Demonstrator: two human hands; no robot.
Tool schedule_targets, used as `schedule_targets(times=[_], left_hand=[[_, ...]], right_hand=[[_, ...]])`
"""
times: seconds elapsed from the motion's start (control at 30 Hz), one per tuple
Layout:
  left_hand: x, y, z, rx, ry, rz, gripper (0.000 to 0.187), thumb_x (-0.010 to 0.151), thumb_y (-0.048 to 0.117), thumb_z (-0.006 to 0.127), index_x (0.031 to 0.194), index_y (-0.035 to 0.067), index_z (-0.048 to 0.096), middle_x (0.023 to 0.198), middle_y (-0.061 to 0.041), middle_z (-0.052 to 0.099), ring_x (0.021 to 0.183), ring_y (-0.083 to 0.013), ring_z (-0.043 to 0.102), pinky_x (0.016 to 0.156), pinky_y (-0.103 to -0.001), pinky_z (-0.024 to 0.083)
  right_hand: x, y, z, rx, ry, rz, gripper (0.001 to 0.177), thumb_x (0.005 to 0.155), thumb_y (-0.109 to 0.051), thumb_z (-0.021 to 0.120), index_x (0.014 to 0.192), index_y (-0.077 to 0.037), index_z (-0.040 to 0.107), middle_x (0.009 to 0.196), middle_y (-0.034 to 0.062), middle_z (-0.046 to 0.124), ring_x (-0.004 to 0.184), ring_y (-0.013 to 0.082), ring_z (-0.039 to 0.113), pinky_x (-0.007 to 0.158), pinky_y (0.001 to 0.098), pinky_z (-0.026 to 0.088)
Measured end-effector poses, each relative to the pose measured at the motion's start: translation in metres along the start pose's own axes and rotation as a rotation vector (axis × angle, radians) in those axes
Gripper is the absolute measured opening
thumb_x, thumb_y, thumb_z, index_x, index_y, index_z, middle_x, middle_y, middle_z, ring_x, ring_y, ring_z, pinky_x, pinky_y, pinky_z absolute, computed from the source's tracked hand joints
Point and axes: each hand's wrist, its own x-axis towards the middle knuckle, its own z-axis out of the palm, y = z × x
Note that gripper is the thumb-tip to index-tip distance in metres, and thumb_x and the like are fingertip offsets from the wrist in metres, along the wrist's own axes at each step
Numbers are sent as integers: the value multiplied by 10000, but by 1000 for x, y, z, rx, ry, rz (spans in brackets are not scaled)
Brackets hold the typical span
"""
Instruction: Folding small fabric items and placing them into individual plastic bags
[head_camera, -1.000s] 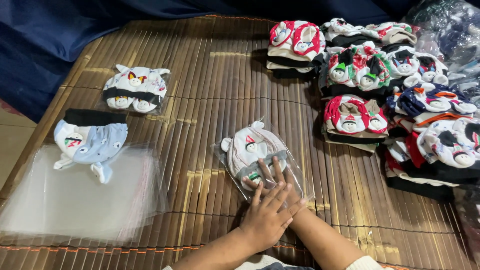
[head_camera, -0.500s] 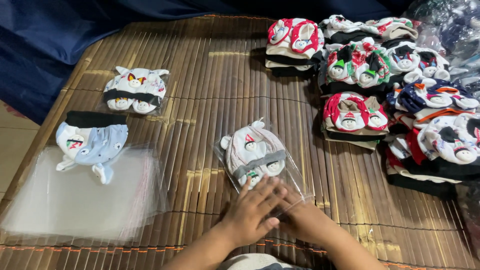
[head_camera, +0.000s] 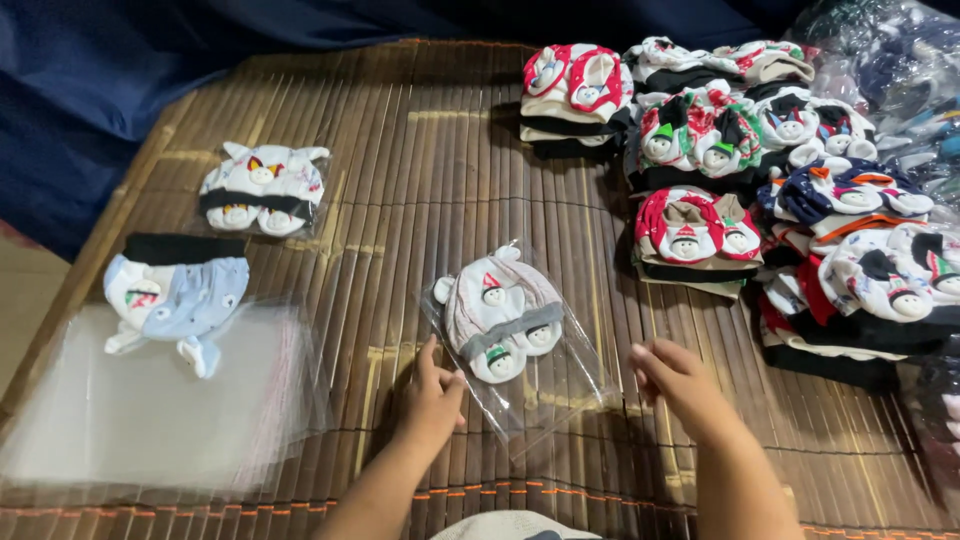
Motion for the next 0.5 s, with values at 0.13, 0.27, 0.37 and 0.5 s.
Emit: schedule_targets(times=[0.13,0.27,0.37,0.5], left_hand=[[10,-17,21,-321,67,82,811,890,33,627,1575,114,201,775,-52,646,398,-186,562,343,-292,531],[16,-15,17,-187,68,66,812,908,47,612,1586,140,175,800,-17,664,414,-165,613,428,-287,527],[21,-20,19,-161,76,75,845,882,27,649,1585,150,195,800,-10,655,419,-163,617,435,-279,537],[28,-21,16,-25,182,140,780,811,6,687,1513,113,366,733,14,638,414,-152,592,404,-286,532]], right_hand=[[36,27,31,39,220,197,294,1013,-225,624,1037,46,738,690,88,599,564,162,495,509,280,383],[50,52,47,195,168,220,182,968,-126,708,948,54,710,719,114,651,538,163,528,502,265,433],[44,55,45,215,147,183,80,928,-45,737,892,13,697,562,83,568,396,135,436,373,256,282],[33,51,39,193,137,196,117,945,-15,715,864,30,644,625,111,598,474,173,523,420,291,441]])
